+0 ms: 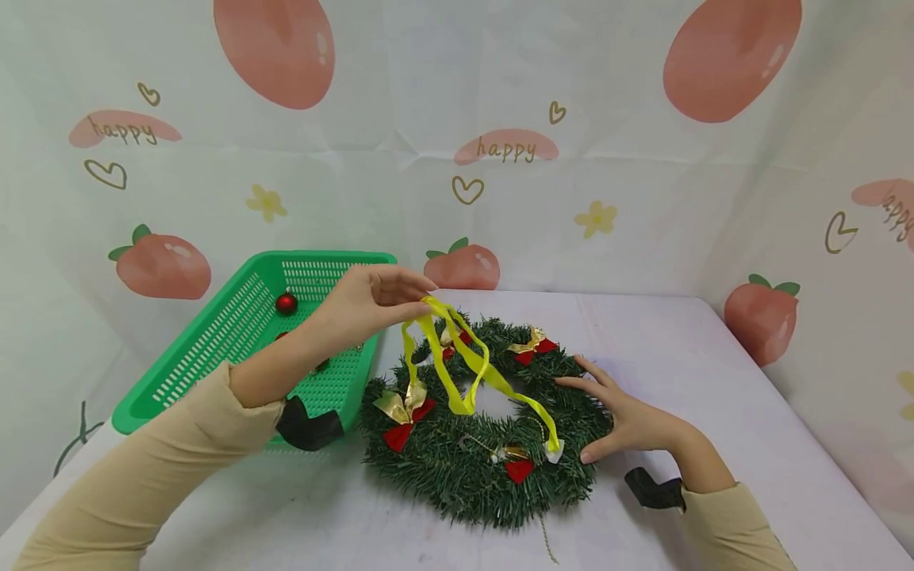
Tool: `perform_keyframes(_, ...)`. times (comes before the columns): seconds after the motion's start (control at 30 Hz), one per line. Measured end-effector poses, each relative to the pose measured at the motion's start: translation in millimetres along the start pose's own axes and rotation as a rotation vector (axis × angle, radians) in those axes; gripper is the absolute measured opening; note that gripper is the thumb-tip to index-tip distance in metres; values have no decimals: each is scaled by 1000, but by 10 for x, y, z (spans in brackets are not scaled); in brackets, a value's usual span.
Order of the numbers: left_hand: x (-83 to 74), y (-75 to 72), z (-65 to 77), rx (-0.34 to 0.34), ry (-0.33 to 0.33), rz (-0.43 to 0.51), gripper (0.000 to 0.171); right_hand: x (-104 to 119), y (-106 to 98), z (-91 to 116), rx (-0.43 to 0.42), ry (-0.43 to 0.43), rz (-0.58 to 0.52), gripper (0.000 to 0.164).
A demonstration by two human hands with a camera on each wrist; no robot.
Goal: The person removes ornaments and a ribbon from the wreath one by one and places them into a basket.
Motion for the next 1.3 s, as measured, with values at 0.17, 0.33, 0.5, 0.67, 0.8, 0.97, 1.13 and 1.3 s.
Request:
perform_keyframes(0.17, -50, -116, 16, -33, -19, 31, 24, -8, 5, 2, -7, -14, 5, 92)
perform_keyframes(0.33, -129, -239, 30, -69, -21, 62, 26, -7, 7, 1, -8, -23, 4, 92)
perform_keyframes(0.5, -225, -381, 24, -109, -11, 72, 26, -9, 6, -1, -3, -19, 3, 92)
perform_keyframes(0.67, -314, -590, 28, -193, 31, 73, 28, -9, 5, -7, 0, -31, -2, 93)
perform_keyframes(0.8, -365, -803, 42, -281, 69, 99, 27, -13, 5, -7, 0, -34, 0, 93)
perform_keyframes(0.97, -391, -1085, 63, -425, 117, 187, 23, -11, 1, -4, 1, -32, 2, 94)
perform_keyframes(1.13, -397, -1322, 100, -569, 172, 321, 21, -16, 4, -5, 6, -22, -3, 93)
perform_keyframes(1.3, -370, -1523, 137, -702, 233, 424, 20, -18, 10, -7, 1, -21, -5, 93)
Point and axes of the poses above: each hand's wrist, its own z-axis away from the middle knuckle, its own y-axis out of the palm, x = y × z, the point moved 7 cm from there along -z, towards the middle knuckle, and after that the axes turned 12 degrees about y, right-handed, at the moved point
